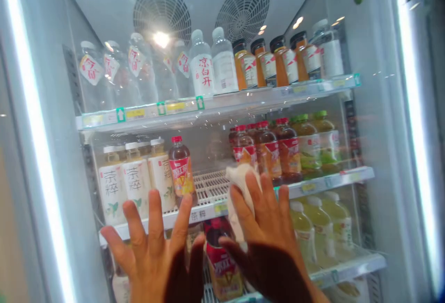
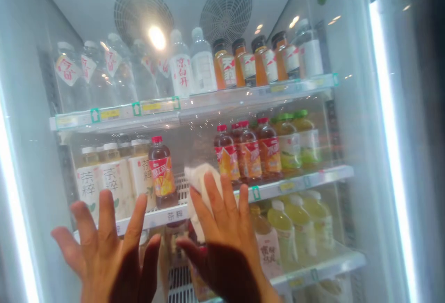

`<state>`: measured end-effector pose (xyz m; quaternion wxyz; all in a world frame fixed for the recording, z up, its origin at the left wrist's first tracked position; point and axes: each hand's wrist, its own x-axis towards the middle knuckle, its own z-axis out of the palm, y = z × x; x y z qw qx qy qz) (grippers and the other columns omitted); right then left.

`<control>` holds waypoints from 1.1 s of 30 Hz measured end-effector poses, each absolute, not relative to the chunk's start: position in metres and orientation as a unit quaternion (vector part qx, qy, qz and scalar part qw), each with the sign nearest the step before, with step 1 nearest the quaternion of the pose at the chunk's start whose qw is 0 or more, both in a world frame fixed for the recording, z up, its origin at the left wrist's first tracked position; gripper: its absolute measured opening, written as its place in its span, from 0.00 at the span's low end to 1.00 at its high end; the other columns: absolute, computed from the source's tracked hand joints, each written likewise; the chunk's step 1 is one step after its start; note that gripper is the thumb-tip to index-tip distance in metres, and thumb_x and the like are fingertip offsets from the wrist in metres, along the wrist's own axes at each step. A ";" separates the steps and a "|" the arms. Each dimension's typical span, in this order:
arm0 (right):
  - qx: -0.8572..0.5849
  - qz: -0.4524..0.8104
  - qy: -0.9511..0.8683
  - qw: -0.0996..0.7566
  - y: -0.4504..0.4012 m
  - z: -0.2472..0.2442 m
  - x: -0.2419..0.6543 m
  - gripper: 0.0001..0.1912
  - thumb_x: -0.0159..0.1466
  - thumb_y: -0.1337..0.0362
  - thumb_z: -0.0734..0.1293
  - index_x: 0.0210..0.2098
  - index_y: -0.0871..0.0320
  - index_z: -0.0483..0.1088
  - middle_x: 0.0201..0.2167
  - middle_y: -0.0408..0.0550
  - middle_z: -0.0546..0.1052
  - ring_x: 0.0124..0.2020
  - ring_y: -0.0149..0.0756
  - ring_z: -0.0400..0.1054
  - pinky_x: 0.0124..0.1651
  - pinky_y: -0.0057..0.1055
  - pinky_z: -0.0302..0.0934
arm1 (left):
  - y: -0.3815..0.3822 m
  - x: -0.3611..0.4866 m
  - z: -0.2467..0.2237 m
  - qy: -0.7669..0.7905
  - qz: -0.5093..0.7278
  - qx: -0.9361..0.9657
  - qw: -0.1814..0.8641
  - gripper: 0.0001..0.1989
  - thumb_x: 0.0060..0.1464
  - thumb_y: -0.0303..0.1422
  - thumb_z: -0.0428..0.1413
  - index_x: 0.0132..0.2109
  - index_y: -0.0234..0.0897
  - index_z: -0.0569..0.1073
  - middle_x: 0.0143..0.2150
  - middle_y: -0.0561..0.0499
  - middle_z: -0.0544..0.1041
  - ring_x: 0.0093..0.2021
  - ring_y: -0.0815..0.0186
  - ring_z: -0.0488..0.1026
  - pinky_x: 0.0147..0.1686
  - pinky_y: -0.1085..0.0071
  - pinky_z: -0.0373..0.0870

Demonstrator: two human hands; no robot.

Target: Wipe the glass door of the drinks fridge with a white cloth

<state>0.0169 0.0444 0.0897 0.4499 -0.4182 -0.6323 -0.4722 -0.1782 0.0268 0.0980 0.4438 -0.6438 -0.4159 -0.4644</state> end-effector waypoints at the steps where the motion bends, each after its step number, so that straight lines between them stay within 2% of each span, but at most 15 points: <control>1: -0.425 -0.471 -0.623 0.458 0.045 0.096 0.032 0.43 0.75 0.45 0.54 0.78 0.61 0.33 0.79 0.55 0.32 0.80 0.57 0.26 0.75 0.69 0.38 | 0.027 -0.166 0.101 -0.408 -0.465 -0.648 0.444 0.43 0.64 0.37 0.55 0.78 0.54 0.40 0.82 0.52 0.28 0.80 0.45 0.24 0.72 0.32 0.20; 4: -0.432 -0.468 -0.613 0.468 0.046 0.103 0.077 0.43 0.75 0.45 0.53 0.78 0.58 0.31 0.80 0.52 0.30 0.80 0.54 0.25 0.76 0.66 0.39 | 0.028 -0.122 0.108 -0.385 -0.474 -0.658 0.441 0.43 0.64 0.39 0.56 0.78 0.54 0.42 0.82 0.53 0.28 0.80 0.48 0.24 0.73 0.37 0.18; 8: -0.406 -0.494 -0.627 0.446 0.047 0.087 0.142 0.46 0.73 0.39 0.50 0.78 0.62 0.35 0.80 0.58 0.34 0.80 0.57 0.29 0.77 0.65 0.37 | 0.032 -0.056 0.117 -0.371 -0.475 -0.666 0.440 0.41 0.66 0.38 0.54 0.78 0.54 0.41 0.82 0.54 0.31 0.81 0.52 0.25 0.75 0.40 0.19; 14: -0.439 -0.472 -0.607 0.465 0.049 0.127 0.259 0.41 0.76 0.45 0.52 0.78 0.55 0.30 0.80 0.53 0.35 0.80 0.52 0.27 0.76 0.67 0.39 | 0.042 0.031 0.137 -0.309 -0.480 -0.666 0.480 0.34 0.67 0.36 0.51 0.76 0.47 0.52 0.82 0.51 0.37 0.81 0.52 0.28 0.75 0.40 0.21; 17: -0.426 -0.491 -0.609 0.454 0.046 0.128 0.295 0.42 0.75 0.45 0.54 0.78 0.60 0.34 0.80 0.55 0.37 0.80 0.51 0.28 0.78 0.61 0.33 | 0.046 0.060 0.146 -0.292 -0.475 -0.663 0.500 0.33 0.67 0.37 0.52 0.76 0.44 0.54 0.81 0.49 0.42 0.81 0.51 0.31 0.76 0.39 0.23; 19: -0.402 -0.516 -0.619 0.434 0.049 0.126 0.311 0.44 0.74 0.43 0.55 0.78 0.63 0.38 0.80 0.55 0.38 0.80 0.50 0.29 0.79 0.54 0.28 | 0.050 0.072 0.154 -0.286 -0.468 -0.657 0.517 0.32 0.67 0.38 0.51 0.75 0.44 0.56 0.81 0.48 0.44 0.81 0.51 0.33 0.76 0.39 0.25; 21: -0.383 -0.532 -0.621 0.429 0.055 0.137 0.325 0.45 0.74 0.42 0.55 0.78 0.64 0.40 0.80 0.55 0.39 0.80 0.50 0.30 0.79 0.51 0.26 | 0.052 0.079 0.165 -0.278 -0.464 -0.653 0.529 0.31 0.68 0.39 0.51 0.75 0.45 0.57 0.81 0.48 0.47 0.81 0.52 0.34 0.76 0.40 0.25; 26: -0.382 -0.518 -0.606 0.467 0.064 0.187 0.343 0.42 0.75 0.44 0.54 0.78 0.60 0.37 0.80 0.56 0.40 0.80 0.51 0.30 0.77 0.60 0.38 | 0.048 0.082 0.190 -0.267 -0.460 -0.638 0.557 0.31 0.68 0.43 0.50 0.74 0.44 0.59 0.81 0.48 0.46 0.81 0.51 0.34 0.76 0.40 0.24; 30: -0.345 -0.531 -0.622 0.460 0.066 0.199 0.338 0.45 0.74 0.41 0.55 0.78 0.62 0.39 0.80 0.56 0.41 0.80 0.51 0.30 0.79 0.57 0.34 | 0.042 0.077 0.199 -0.280 -0.433 -0.631 0.580 0.31 0.67 0.45 0.51 0.73 0.44 0.61 0.81 0.49 0.47 0.81 0.49 0.36 0.77 0.40 0.26; 33: -0.325 -0.541 -0.621 0.464 0.072 0.221 0.330 0.44 0.74 0.39 0.54 0.78 0.59 0.38 0.80 0.54 0.43 0.80 0.50 0.32 0.79 0.59 0.36 | 0.038 0.066 0.210 -0.293 -0.420 -0.613 0.601 0.31 0.67 0.44 0.51 0.74 0.44 0.60 0.81 0.47 0.47 0.81 0.48 0.37 0.77 0.41 0.26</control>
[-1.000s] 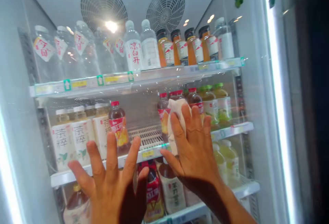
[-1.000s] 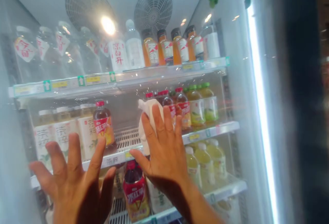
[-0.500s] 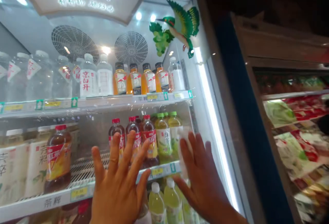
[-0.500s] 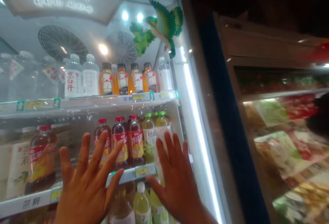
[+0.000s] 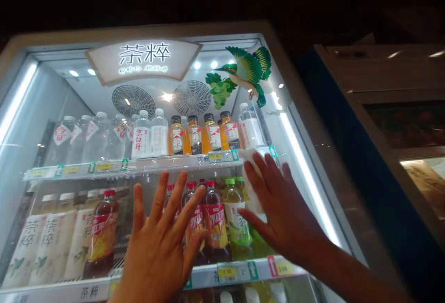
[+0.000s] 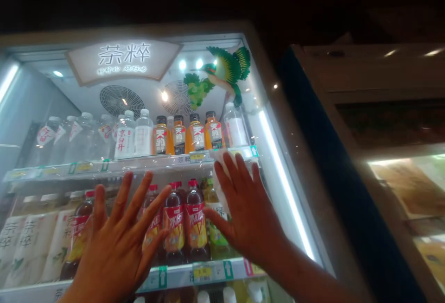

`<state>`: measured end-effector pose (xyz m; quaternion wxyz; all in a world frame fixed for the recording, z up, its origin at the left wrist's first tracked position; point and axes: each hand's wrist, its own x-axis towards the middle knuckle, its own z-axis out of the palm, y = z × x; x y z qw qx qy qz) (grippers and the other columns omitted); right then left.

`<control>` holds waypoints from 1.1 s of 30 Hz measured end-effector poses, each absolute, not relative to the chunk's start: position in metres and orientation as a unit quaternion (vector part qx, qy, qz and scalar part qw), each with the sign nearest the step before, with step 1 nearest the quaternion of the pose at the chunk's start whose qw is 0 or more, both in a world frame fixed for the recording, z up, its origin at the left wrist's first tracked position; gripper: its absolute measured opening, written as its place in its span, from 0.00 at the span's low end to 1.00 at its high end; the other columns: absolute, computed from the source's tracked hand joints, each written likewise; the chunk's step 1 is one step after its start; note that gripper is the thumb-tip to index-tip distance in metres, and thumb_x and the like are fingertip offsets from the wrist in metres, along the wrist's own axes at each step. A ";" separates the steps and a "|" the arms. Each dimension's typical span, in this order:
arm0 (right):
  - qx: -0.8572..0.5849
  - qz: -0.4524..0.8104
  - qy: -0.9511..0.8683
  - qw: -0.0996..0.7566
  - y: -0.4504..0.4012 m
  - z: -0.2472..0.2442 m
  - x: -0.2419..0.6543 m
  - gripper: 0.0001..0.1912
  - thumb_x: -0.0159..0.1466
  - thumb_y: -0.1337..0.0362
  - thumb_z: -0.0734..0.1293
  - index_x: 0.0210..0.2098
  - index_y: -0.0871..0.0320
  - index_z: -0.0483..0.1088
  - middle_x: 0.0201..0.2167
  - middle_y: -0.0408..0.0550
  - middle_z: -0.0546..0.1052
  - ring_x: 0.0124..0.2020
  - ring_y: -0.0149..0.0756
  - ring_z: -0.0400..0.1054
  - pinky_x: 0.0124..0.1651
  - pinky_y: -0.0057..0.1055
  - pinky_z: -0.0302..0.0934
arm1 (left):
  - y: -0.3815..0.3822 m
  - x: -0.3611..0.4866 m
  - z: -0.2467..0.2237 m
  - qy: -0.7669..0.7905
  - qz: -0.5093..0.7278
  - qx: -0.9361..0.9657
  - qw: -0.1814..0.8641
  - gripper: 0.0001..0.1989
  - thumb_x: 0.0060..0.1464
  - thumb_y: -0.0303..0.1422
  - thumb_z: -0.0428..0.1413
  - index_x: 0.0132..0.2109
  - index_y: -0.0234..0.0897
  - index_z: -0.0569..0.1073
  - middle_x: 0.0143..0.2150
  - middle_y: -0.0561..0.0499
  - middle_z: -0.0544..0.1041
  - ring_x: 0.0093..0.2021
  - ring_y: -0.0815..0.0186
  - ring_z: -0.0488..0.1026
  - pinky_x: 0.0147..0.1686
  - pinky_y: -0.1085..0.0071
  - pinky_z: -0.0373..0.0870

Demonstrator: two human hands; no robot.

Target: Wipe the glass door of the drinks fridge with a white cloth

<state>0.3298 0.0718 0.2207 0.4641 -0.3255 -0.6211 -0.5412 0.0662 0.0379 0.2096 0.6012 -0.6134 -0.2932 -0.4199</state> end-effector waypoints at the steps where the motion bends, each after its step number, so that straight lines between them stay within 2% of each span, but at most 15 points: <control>1: -0.323 -0.540 -0.617 0.472 0.074 0.230 0.326 0.44 0.74 0.39 0.53 0.78 0.58 0.38 0.80 0.54 0.43 0.80 0.50 0.33 0.78 0.60 0.38 | 0.036 0.061 0.213 -0.300 -0.418 -0.605 0.608 0.31 0.67 0.42 0.51 0.74 0.43 0.60 0.81 0.47 0.46 0.81 0.47 0.37 0.77 0.42 0.26; 6: -0.291 -0.549 -0.624 0.473 0.075 0.239 0.287 0.46 0.72 0.39 0.55 0.77 0.62 0.41 0.79 0.59 0.45 0.79 0.55 0.35 0.76 0.63 0.44 | 0.028 0.026 0.216 -0.337 -0.413 -0.580 0.616 0.33 0.66 0.40 0.54 0.75 0.44 0.57 0.81 0.46 0.46 0.81 0.47 0.37 0.77 0.43 0.26; 10: -0.261 -0.561 -0.637 0.460 0.074 0.244 0.240 0.44 0.72 0.39 0.56 0.76 0.62 0.47 0.78 0.59 0.49 0.79 0.55 0.38 0.76 0.63 0.45 | 0.027 -0.007 0.217 -0.351 -0.409 -0.574 0.617 0.35 0.66 0.41 0.54 0.75 0.45 0.55 0.81 0.46 0.46 0.81 0.48 0.36 0.77 0.44 0.26; 15: -0.252 -0.554 -0.631 0.482 0.075 0.266 0.178 0.44 0.72 0.39 0.56 0.75 0.65 0.48 0.78 0.64 0.49 0.79 0.58 0.37 0.76 0.64 0.43 | 0.027 -0.053 0.226 -0.370 -0.413 -0.558 0.617 0.35 0.67 0.41 0.53 0.76 0.46 0.53 0.81 0.46 0.45 0.81 0.47 0.37 0.77 0.39 0.30; 20: -0.226 -0.561 -0.657 0.451 0.075 0.270 0.118 0.42 0.72 0.40 0.56 0.74 0.62 0.50 0.78 0.59 0.48 0.79 0.54 0.36 0.77 0.60 0.42 | 0.027 -0.112 0.235 -0.380 -0.396 -0.550 0.630 0.34 0.68 0.41 0.52 0.76 0.48 0.52 0.80 0.46 0.48 0.80 0.46 0.39 0.75 0.34 0.36; 25: -0.260 -0.544 -0.649 0.464 0.077 0.288 0.053 0.38 0.74 0.45 0.55 0.73 0.65 0.52 0.78 0.62 0.48 0.79 0.57 0.37 0.77 0.62 0.41 | 0.026 -0.182 0.247 -0.394 -0.391 -0.543 0.630 0.34 0.69 0.43 0.50 0.77 0.49 0.50 0.80 0.45 0.48 0.80 0.45 0.39 0.74 0.30 0.42; 29: -0.209 -0.574 -0.682 0.402 0.070 0.280 -0.003 0.38 0.73 0.43 0.58 0.72 0.62 0.55 0.78 0.57 0.49 0.79 0.53 0.39 0.78 0.56 0.42 | 0.022 -0.236 0.247 -0.393 -0.386 -0.552 0.626 0.35 0.69 0.42 0.49 0.77 0.52 0.47 0.80 0.46 0.49 0.81 0.47 0.37 0.73 0.29 0.42; 33: -0.259 -0.543 -0.690 0.403 0.066 0.306 -0.053 0.39 0.73 0.43 0.58 0.73 0.63 0.52 0.78 0.58 0.48 0.79 0.55 0.39 0.78 0.59 0.40 | 0.020 -0.276 0.251 -0.388 -0.403 -0.557 0.613 0.36 0.69 0.42 0.49 0.77 0.55 0.44 0.80 0.47 0.48 0.81 0.48 0.37 0.74 0.29 0.39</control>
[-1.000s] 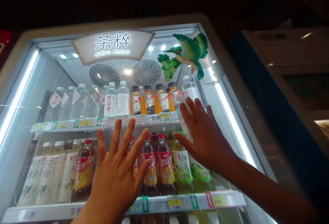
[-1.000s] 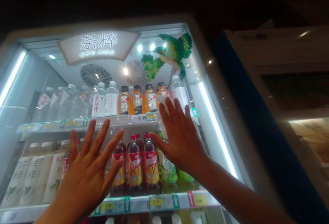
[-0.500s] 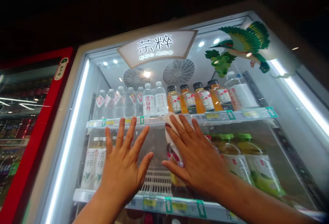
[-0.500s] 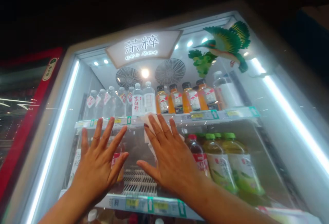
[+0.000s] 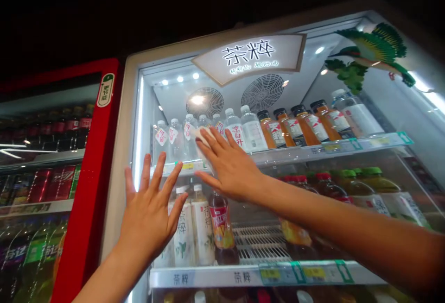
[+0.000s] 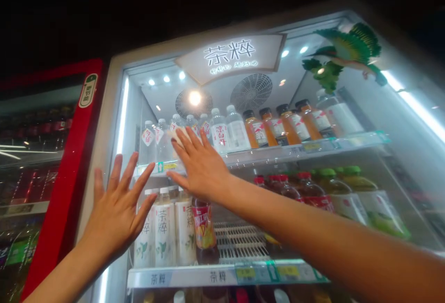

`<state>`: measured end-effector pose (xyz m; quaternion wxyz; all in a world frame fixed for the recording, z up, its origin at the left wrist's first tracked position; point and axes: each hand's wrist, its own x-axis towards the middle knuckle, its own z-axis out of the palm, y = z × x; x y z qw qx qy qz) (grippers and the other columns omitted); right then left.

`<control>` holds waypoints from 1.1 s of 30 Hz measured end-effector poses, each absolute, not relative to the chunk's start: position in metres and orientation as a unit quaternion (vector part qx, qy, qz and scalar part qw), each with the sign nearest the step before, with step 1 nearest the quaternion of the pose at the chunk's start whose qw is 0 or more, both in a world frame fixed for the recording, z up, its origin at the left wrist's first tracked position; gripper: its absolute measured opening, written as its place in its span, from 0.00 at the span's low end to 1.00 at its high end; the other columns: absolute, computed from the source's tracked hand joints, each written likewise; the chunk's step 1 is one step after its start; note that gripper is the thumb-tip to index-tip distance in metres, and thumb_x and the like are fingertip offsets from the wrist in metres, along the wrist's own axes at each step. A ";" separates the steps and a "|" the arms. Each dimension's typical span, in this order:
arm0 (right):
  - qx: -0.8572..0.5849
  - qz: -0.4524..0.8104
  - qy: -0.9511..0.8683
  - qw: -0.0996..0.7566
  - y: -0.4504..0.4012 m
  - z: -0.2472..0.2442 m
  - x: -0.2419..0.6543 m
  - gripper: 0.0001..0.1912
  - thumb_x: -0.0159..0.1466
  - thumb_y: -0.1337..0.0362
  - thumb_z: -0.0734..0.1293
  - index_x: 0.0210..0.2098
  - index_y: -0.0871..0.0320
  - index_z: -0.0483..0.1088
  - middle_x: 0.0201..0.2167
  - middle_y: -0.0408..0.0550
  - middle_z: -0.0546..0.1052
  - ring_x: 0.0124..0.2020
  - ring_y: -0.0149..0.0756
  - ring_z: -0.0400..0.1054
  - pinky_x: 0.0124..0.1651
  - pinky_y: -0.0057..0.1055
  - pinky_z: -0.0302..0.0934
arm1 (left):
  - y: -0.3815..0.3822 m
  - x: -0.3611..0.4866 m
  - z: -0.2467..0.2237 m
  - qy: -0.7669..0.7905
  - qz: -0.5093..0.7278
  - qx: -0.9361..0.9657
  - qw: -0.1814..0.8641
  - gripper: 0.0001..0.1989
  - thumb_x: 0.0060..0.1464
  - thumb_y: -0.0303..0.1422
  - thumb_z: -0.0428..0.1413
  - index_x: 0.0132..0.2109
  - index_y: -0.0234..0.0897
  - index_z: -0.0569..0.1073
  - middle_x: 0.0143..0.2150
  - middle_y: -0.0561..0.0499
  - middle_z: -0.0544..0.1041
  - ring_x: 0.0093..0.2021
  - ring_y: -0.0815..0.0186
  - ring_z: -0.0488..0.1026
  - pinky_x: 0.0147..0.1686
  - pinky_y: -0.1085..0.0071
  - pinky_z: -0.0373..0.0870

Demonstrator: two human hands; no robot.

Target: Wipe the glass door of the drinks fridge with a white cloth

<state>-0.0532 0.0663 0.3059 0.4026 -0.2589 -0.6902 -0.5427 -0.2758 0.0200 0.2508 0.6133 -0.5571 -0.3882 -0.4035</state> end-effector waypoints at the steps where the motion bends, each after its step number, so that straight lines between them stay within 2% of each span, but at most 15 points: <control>1: -0.269 -0.535 -0.689 0.408 0.066 0.312 -0.064 0.40 0.73 0.44 0.58 0.73 0.64 0.51 0.78 0.59 0.48 0.79 0.55 0.38 0.78 0.60 0.39 | 0.020 -0.284 0.251 -0.386 -0.412 -0.558 0.608 0.36 0.69 0.42 0.49 0.77 0.56 0.43 0.81 0.48 0.47 0.81 0.48 0.37 0.74 0.29 0.38; 6: -0.205 -0.565 -0.709 0.370 0.065 0.293 -0.093 0.43 0.71 0.41 0.60 0.74 0.65 0.51 0.78 0.61 0.46 0.79 0.56 0.35 0.79 0.58 0.39 | 0.013 -0.309 0.235 -0.365 -0.457 -0.587 0.559 0.37 0.69 0.39 0.49 0.78 0.54 0.42 0.82 0.50 0.40 0.81 0.49 0.33 0.75 0.33 0.32; 8: -0.195 -0.561 -0.717 0.364 0.065 0.281 -0.096 0.44 0.71 0.42 0.61 0.75 0.64 0.50 0.78 0.62 0.45 0.79 0.56 0.33 0.78 0.59 0.38 | 0.008 -0.305 0.229 -0.335 -0.496 -0.617 0.511 0.36 0.70 0.39 0.46 0.78 0.52 0.40 0.82 0.51 0.36 0.81 0.50 0.32 0.76 0.36 0.37; 12: -0.187 -0.503 -0.758 0.370 0.063 0.281 -0.100 0.49 0.69 0.44 0.64 0.77 0.64 0.40 0.79 0.64 0.40 0.80 0.55 0.28 0.78 0.62 0.36 | 0.005 -0.264 0.234 -0.238 -0.592 -0.668 0.382 0.32 0.72 0.41 0.34 0.78 0.49 0.33 0.82 0.53 0.32 0.80 0.59 0.40 0.75 0.53 0.57; 14: -0.181 -0.468 -0.776 0.381 0.064 0.284 -0.097 0.51 0.68 0.46 0.63 0.77 0.67 0.35 0.79 0.66 0.38 0.80 0.52 0.25 0.78 0.61 0.36 | 0.013 -0.238 0.243 -0.214 -0.610 -0.681 0.344 0.32 0.72 0.41 0.30 0.78 0.52 0.29 0.82 0.56 0.31 0.80 0.62 0.40 0.75 0.55 0.58; 16: -0.181 -0.460 -0.779 0.387 0.065 0.284 -0.084 0.53 0.68 0.48 0.62 0.77 0.71 0.32 0.79 0.67 0.36 0.80 0.49 0.21 0.78 0.61 0.35 | 0.028 -0.217 0.251 -0.221 -0.622 -0.677 0.327 0.32 0.72 0.40 0.30 0.77 0.55 0.27 0.82 0.57 0.31 0.80 0.63 0.37 0.76 0.52 0.56; 18: -0.189 -0.482 -0.769 0.374 0.064 0.282 -0.053 0.55 0.67 0.45 0.63 0.77 0.69 0.30 0.79 0.67 0.34 0.80 0.50 0.20 0.78 0.62 0.34 | 0.045 -0.205 0.259 -0.252 -0.617 -0.666 0.334 0.33 0.73 0.41 0.35 0.77 0.57 0.27 0.82 0.56 0.31 0.80 0.60 0.34 0.77 0.45 0.51; 20: -0.210 -0.519 -0.749 0.355 0.061 0.281 -0.004 0.56 0.68 0.41 0.64 0.78 0.63 0.30 0.79 0.62 0.34 0.80 0.52 0.21 0.78 0.64 0.32 | 0.060 -0.201 0.268 -0.284 -0.589 -0.655 0.379 0.37 0.71 0.43 0.42 0.77 0.56 0.29 0.82 0.51 0.34 0.81 0.53 0.32 0.76 0.37 0.43; 23: -0.248 -0.571 -0.696 0.358 0.052 0.288 0.091 0.50 0.70 0.40 0.61 0.78 0.52 0.30 0.80 0.53 0.31 0.80 0.55 0.24 0.76 0.69 0.30 | 0.072 -0.199 0.284 -0.340 -0.560 -0.608 0.448 0.43 0.67 0.48 0.51 0.78 0.55 0.35 0.82 0.46 0.37 0.80 0.39 0.29 0.72 0.24 0.32; 25: -0.264 -0.591 -0.664 0.373 0.049 0.298 0.156 0.47 0.72 0.41 0.59 0.78 0.50 0.30 0.80 0.52 0.30 0.80 0.56 0.25 0.76 0.68 0.28 | 0.073 -0.192 0.290 -0.383 -0.576 -0.568 0.446 0.44 0.66 0.50 0.52 0.78 0.52 0.37 0.82 0.43 0.34 0.79 0.33 0.27 0.70 0.21 0.31; 27: -0.286 -0.595 -0.643 0.388 0.050 0.308 0.211 0.44 0.74 0.42 0.57 0.78 0.51 0.33 0.80 0.53 0.31 0.80 0.56 0.27 0.77 0.64 0.27 | 0.071 -0.174 0.289 -0.391 -0.596 -0.546 0.441 0.45 0.67 0.49 0.50 0.79 0.45 0.35 0.81 0.38 0.31 0.79 0.32 0.29 0.71 0.23 0.35; 29: -0.305 -0.589 -0.636 0.394 0.055 0.315 0.251 0.43 0.74 0.42 0.57 0.78 0.53 0.36 0.80 0.54 0.33 0.79 0.57 0.29 0.77 0.61 0.27 | 0.068 -0.148 0.282 -0.349 -0.570 -0.574 0.473 0.45 0.68 0.46 0.50 0.79 0.41 0.33 0.81 0.37 0.33 0.80 0.37 0.34 0.74 0.30 0.40; 33: -0.267 -0.579 -0.685 0.352 0.069 0.311 0.289 0.45 0.71 0.38 0.59 0.78 0.48 0.38 0.80 0.51 0.37 0.79 0.59 0.32 0.76 0.68 0.31 | 0.063 -0.100 0.281 -0.199 -0.337 -0.732 0.557 0.40 0.66 0.45 0.52 0.78 0.51 0.42 0.81 0.49 0.44 0.80 0.51 0.42 0.77 0.45 0.49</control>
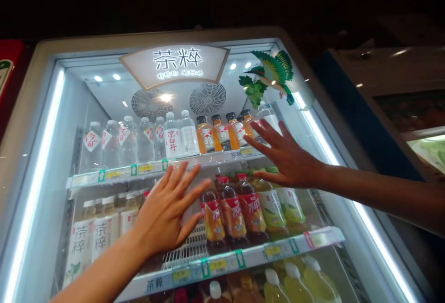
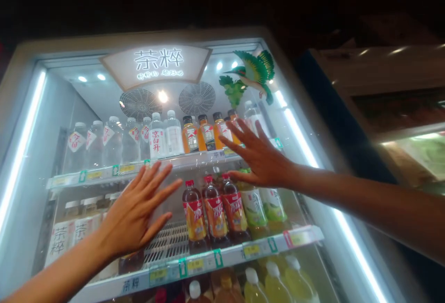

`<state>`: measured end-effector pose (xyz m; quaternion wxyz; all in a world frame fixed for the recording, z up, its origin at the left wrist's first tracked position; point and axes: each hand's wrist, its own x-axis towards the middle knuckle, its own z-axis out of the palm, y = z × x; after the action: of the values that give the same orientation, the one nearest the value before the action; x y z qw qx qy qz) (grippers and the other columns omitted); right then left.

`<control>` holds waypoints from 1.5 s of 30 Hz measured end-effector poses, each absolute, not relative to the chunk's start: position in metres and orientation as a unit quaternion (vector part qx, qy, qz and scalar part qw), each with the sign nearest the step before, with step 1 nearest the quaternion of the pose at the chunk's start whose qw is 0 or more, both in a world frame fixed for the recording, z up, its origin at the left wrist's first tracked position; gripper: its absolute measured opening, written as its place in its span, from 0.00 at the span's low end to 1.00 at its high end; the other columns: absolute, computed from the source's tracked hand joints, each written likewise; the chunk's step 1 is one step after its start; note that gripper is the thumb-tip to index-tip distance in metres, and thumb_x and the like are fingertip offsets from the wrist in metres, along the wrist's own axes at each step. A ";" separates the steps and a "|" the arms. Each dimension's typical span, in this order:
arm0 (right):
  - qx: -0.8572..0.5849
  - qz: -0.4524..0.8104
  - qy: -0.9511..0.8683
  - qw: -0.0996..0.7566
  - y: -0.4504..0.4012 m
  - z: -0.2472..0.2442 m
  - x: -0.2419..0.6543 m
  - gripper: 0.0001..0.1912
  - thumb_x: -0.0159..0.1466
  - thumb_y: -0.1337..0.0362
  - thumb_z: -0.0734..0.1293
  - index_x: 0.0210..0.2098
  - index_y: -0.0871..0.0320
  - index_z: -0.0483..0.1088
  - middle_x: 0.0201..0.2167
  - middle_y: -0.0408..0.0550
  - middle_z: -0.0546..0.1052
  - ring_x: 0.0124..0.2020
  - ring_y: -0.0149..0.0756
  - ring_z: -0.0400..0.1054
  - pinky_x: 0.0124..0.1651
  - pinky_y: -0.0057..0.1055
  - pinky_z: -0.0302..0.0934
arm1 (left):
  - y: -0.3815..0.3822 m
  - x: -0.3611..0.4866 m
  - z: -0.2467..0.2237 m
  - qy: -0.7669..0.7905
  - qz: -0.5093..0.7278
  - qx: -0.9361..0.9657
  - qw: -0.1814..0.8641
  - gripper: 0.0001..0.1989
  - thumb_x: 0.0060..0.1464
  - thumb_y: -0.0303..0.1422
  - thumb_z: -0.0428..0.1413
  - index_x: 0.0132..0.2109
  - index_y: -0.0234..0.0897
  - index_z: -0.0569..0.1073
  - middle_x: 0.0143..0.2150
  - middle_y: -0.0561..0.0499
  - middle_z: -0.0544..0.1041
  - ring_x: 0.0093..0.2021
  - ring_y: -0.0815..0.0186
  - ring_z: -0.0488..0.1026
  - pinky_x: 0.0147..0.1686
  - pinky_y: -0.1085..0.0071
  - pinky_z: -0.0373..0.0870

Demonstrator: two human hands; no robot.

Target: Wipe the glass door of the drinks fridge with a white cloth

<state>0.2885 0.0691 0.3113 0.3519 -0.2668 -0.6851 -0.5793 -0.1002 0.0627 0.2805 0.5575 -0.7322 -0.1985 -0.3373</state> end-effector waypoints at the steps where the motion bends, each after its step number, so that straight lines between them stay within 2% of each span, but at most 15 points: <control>1: -0.251 -0.578 -0.697 0.342 0.072 0.309 0.292 0.45 0.71 0.38 0.59 0.78 0.47 0.38 0.80 0.50 0.38 0.79 0.59 0.31 0.75 0.70 0.31 | 0.062 -0.093 0.286 -0.193 -0.305 -0.742 0.565 0.39 0.66 0.46 0.52 0.77 0.54 0.46 0.81 0.52 0.47 0.80 0.51 0.42 0.77 0.44 0.47; 4: -0.215 -0.578 -0.706 0.347 0.079 0.303 0.294 0.46 0.70 0.39 0.61 0.78 0.47 0.38 0.80 0.49 0.40 0.80 0.58 0.30 0.74 0.73 0.27 | 0.063 -0.078 0.305 -0.298 -0.401 -0.670 0.549 0.36 0.65 0.49 0.52 0.76 0.58 0.49 0.81 0.51 0.43 0.80 0.44 0.36 0.74 0.29 0.37; 6: -0.195 -0.577 -0.703 0.368 0.083 0.301 0.294 0.46 0.69 0.38 0.61 0.78 0.45 0.39 0.80 0.48 0.41 0.79 0.58 0.31 0.74 0.73 0.25 | 0.064 -0.066 0.305 -0.348 -0.483 -0.613 0.519 0.38 0.66 0.49 0.51 0.77 0.57 0.45 0.82 0.48 0.36 0.80 0.41 0.33 0.72 0.26 0.38; 8: -0.180 -0.573 -0.700 0.387 0.086 0.301 0.295 0.45 0.69 0.37 0.61 0.78 0.43 0.41 0.80 0.46 0.43 0.79 0.58 0.33 0.75 0.72 0.26 | 0.065 -0.054 0.297 -0.321 -0.457 -0.645 0.522 0.40 0.66 0.46 0.51 0.78 0.55 0.41 0.82 0.48 0.34 0.80 0.44 0.34 0.74 0.32 0.45; 10: -0.172 -0.567 -0.702 0.396 0.087 0.300 0.295 0.44 0.69 0.38 0.61 0.77 0.42 0.42 0.80 0.46 0.44 0.79 0.57 0.35 0.75 0.71 0.27 | 0.065 -0.047 0.293 -0.255 -0.326 -0.729 0.546 0.41 0.65 0.46 0.52 0.78 0.56 0.41 0.82 0.51 0.38 0.80 0.48 0.38 0.75 0.40 0.50; 12: -0.171 -0.560 -0.707 0.396 0.086 0.300 0.295 0.44 0.69 0.38 0.61 0.77 0.42 0.43 0.80 0.45 0.44 0.79 0.58 0.35 0.75 0.71 0.27 | 0.063 -0.044 0.304 -0.250 -0.264 -0.753 0.549 0.41 0.65 0.48 0.52 0.77 0.58 0.42 0.82 0.52 0.41 0.81 0.49 0.37 0.76 0.40 0.47; 16: -0.161 -0.559 -0.715 0.388 0.083 0.300 0.297 0.48 0.67 0.35 0.63 0.78 0.45 0.43 0.79 0.49 0.43 0.79 0.62 0.34 0.74 0.74 0.27 | 0.063 -0.026 0.341 -0.399 -0.504 -0.595 0.482 0.40 0.66 0.53 0.48 0.78 0.53 0.44 0.81 0.48 0.27 0.79 0.40 0.25 0.72 0.26 0.32; 21: -0.151 -0.558 -0.714 0.395 0.084 0.300 0.297 0.51 0.66 0.34 0.63 0.78 0.47 0.40 0.79 0.51 0.44 0.79 0.62 0.35 0.74 0.74 0.28 | 0.063 0.009 0.351 -0.290 -0.330 -0.711 0.549 0.40 0.63 0.55 0.52 0.76 0.59 0.47 0.82 0.52 0.40 0.80 0.44 0.30 0.74 0.31 0.33; 25: -0.154 -0.553 -0.719 0.392 0.084 0.299 0.296 0.52 0.65 0.32 0.62 0.78 0.49 0.44 0.79 0.52 0.45 0.79 0.62 0.32 0.74 0.75 0.27 | 0.060 0.017 0.355 -0.402 -0.439 -0.634 0.493 0.38 0.64 0.56 0.48 0.76 0.52 0.53 0.82 0.46 0.41 0.79 0.38 0.32 0.72 0.27 0.31; 27: -0.159 -0.553 -0.719 0.390 0.084 0.299 0.296 0.51 0.65 0.30 0.61 0.77 0.48 0.46 0.79 0.51 0.45 0.79 0.61 0.32 0.74 0.74 0.25 | 0.057 0.020 0.336 -0.402 -0.464 -0.617 0.492 0.37 0.66 0.55 0.47 0.76 0.49 0.53 0.82 0.45 0.38 0.79 0.38 0.29 0.73 0.29 0.35; 32: -0.155 -0.572 -0.700 0.398 0.089 0.300 0.300 0.49 0.66 0.30 0.58 0.77 0.47 0.47 0.79 0.49 0.47 0.80 0.57 0.34 0.76 0.68 0.24 | 0.054 -0.012 0.285 -0.277 -0.284 -0.728 0.559 0.41 0.64 0.47 0.54 0.77 0.54 0.45 0.82 0.49 0.41 0.80 0.46 0.37 0.75 0.36 0.46; 36: -0.199 -0.547 -0.692 0.426 0.088 0.287 0.284 0.47 0.66 0.30 0.58 0.76 0.43 0.47 0.79 0.46 0.46 0.79 0.59 0.36 0.75 0.71 0.25 | 0.058 -0.043 0.283 -0.402 -0.473 -0.591 0.515 0.38 0.68 0.45 0.49 0.77 0.60 0.41 0.82 0.48 0.39 0.80 0.41 0.34 0.71 0.24 0.38; 39: -0.240 -0.524 -0.672 0.464 0.077 0.270 0.247 0.46 0.66 0.31 0.60 0.76 0.45 0.49 0.80 0.50 0.44 0.79 0.64 0.35 0.73 0.76 0.28 | 0.056 -0.041 0.259 -0.381 -0.441 -0.625 0.519 0.40 0.66 0.46 0.52 0.78 0.56 0.43 0.82 0.47 0.35 0.80 0.40 0.30 0.72 0.27 0.40; 42: -0.226 -0.533 -0.675 0.457 0.064 0.259 0.200 0.45 0.67 0.36 0.64 0.75 0.49 0.52 0.79 0.52 0.45 0.79 0.63 0.33 0.74 0.75 0.27 | 0.051 -0.053 0.257 -0.349 -0.360 -0.683 0.532 0.39 0.66 0.44 0.53 0.77 0.59 0.45 0.82 0.50 0.39 0.80 0.44 0.33 0.74 0.29 0.37; 45: -0.220 -0.535 -0.675 0.457 0.057 0.259 0.162 0.40 0.69 0.41 0.64 0.74 0.50 0.54 0.79 0.53 0.47 0.79 0.62 0.33 0.75 0.73 0.26 | 0.053 -0.083 0.288 -0.439 -0.468 -0.593 0.486 0.34 0.69 0.43 0.48 0.77 0.57 0.47 0.81 0.47 0.42 0.80 0.42 0.35 0.71 0.25 0.34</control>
<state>0.1624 0.0566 0.2594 0.4575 -0.2204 -0.6752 -0.5351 -0.0827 0.0532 0.2877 0.4860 -0.5935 -0.4389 -0.4680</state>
